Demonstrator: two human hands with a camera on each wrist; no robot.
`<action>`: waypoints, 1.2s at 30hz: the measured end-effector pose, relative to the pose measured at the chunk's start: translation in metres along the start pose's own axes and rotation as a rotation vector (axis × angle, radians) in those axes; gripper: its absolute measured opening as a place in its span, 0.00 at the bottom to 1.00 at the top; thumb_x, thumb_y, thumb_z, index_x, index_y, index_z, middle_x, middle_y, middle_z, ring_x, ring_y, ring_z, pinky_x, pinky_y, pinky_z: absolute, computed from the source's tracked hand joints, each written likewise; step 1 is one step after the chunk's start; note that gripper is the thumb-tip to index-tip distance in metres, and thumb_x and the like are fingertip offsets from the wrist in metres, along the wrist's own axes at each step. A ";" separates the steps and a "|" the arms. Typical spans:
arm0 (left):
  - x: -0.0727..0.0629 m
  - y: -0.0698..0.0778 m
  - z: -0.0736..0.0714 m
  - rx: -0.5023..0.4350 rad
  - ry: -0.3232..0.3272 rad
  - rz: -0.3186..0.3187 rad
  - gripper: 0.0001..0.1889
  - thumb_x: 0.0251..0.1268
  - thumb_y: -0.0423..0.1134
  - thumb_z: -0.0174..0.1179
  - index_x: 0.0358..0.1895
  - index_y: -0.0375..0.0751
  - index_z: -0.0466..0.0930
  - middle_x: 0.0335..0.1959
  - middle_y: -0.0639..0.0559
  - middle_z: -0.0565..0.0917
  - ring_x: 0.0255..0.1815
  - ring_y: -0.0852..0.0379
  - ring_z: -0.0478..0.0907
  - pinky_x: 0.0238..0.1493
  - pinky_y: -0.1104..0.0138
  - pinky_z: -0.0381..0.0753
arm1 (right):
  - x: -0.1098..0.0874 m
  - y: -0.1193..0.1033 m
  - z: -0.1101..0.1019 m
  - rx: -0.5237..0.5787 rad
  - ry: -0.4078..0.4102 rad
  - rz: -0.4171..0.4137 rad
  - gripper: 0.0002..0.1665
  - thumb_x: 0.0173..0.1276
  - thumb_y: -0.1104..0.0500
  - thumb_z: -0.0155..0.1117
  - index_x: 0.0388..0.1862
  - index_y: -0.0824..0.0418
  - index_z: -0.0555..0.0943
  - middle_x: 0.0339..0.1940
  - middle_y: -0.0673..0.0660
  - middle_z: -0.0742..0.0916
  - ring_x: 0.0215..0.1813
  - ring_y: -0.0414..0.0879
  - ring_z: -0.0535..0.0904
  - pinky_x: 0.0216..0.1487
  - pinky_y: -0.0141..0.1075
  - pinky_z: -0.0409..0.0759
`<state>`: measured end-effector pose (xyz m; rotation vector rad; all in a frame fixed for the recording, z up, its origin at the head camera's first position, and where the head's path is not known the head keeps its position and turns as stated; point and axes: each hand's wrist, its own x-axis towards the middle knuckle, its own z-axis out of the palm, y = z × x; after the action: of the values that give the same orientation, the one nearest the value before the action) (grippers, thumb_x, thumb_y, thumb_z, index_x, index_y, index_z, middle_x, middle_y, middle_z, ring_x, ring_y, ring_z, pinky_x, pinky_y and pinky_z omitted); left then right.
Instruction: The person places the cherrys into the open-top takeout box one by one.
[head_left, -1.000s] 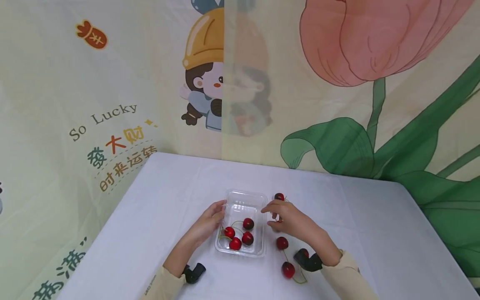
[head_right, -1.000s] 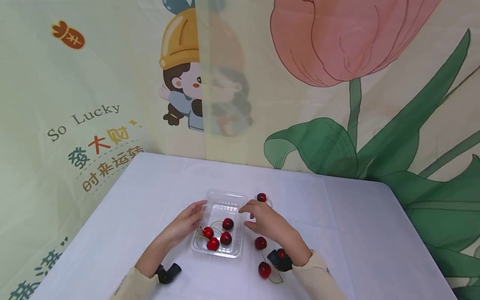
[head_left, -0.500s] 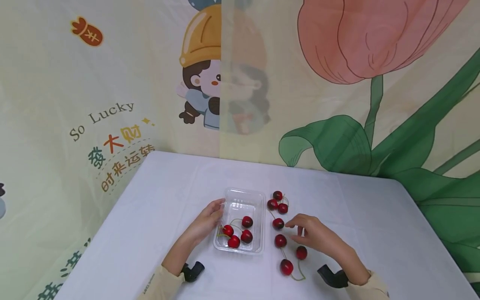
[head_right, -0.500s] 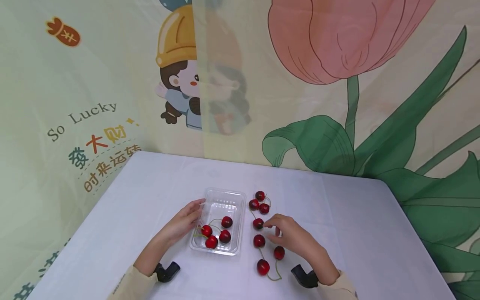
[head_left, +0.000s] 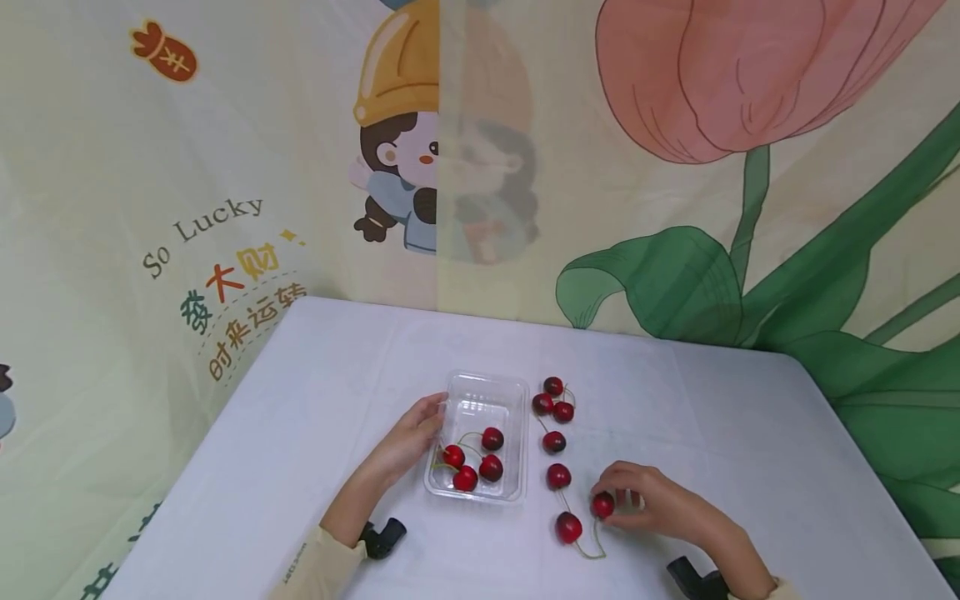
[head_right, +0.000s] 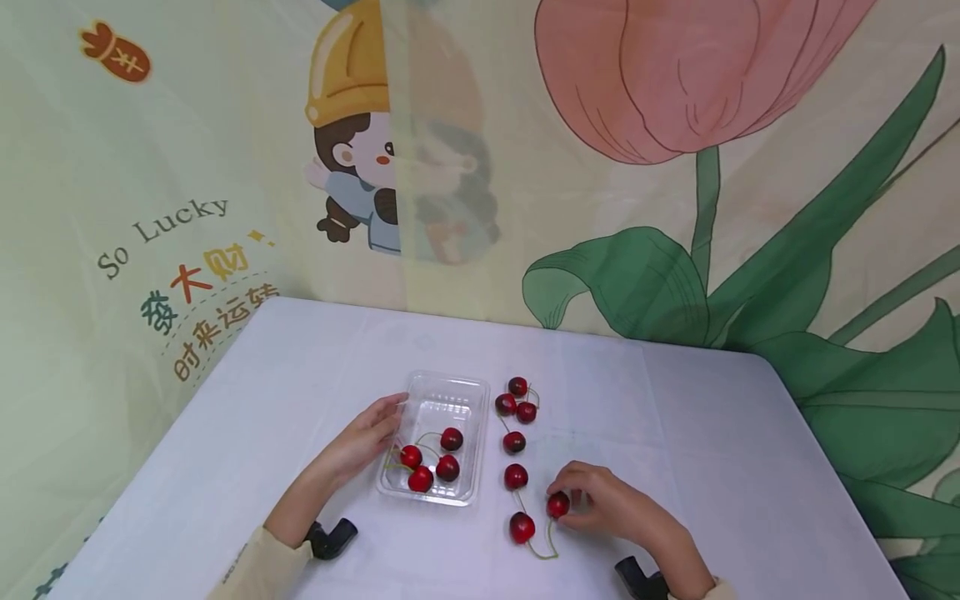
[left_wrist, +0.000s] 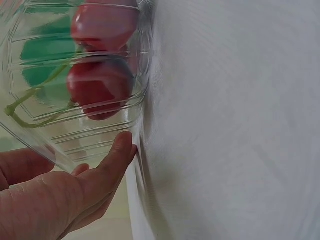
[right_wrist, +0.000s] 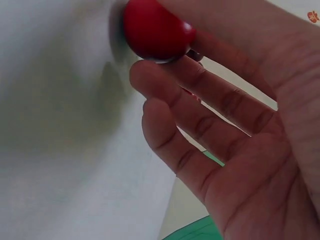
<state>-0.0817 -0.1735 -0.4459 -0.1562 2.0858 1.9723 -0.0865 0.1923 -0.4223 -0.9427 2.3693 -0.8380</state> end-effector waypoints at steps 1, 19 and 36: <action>0.000 0.000 0.000 0.001 0.001 0.001 0.25 0.78 0.37 0.44 0.74 0.36 0.56 0.73 0.31 0.59 0.74 0.34 0.55 0.69 0.43 0.62 | 0.000 0.001 0.001 -0.007 0.001 -0.006 0.15 0.59 0.56 0.73 0.45 0.58 0.85 0.41 0.48 0.84 0.35 0.36 0.75 0.32 0.30 0.79; 0.001 -0.003 -0.001 -0.007 0.003 0.010 0.25 0.78 0.35 0.43 0.74 0.35 0.56 0.73 0.31 0.58 0.74 0.34 0.54 0.69 0.42 0.61 | 0.009 -0.006 0.001 -0.065 -0.017 -0.051 0.16 0.60 0.62 0.72 0.48 0.59 0.85 0.44 0.48 0.83 0.40 0.34 0.76 0.38 0.29 0.82; 0.001 -0.003 -0.001 -0.007 -0.011 0.016 0.25 0.78 0.36 0.42 0.74 0.36 0.56 0.74 0.31 0.58 0.74 0.34 0.54 0.69 0.43 0.61 | 0.019 -0.045 -0.008 -0.025 -0.045 -0.123 0.19 0.60 0.61 0.72 0.52 0.58 0.84 0.49 0.50 0.85 0.48 0.37 0.79 0.46 0.32 0.84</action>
<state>-0.0820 -0.1745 -0.4495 -0.1305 2.0795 1.9853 -0.0835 0.1550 -0.3894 -1.1152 2.3079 -0.8255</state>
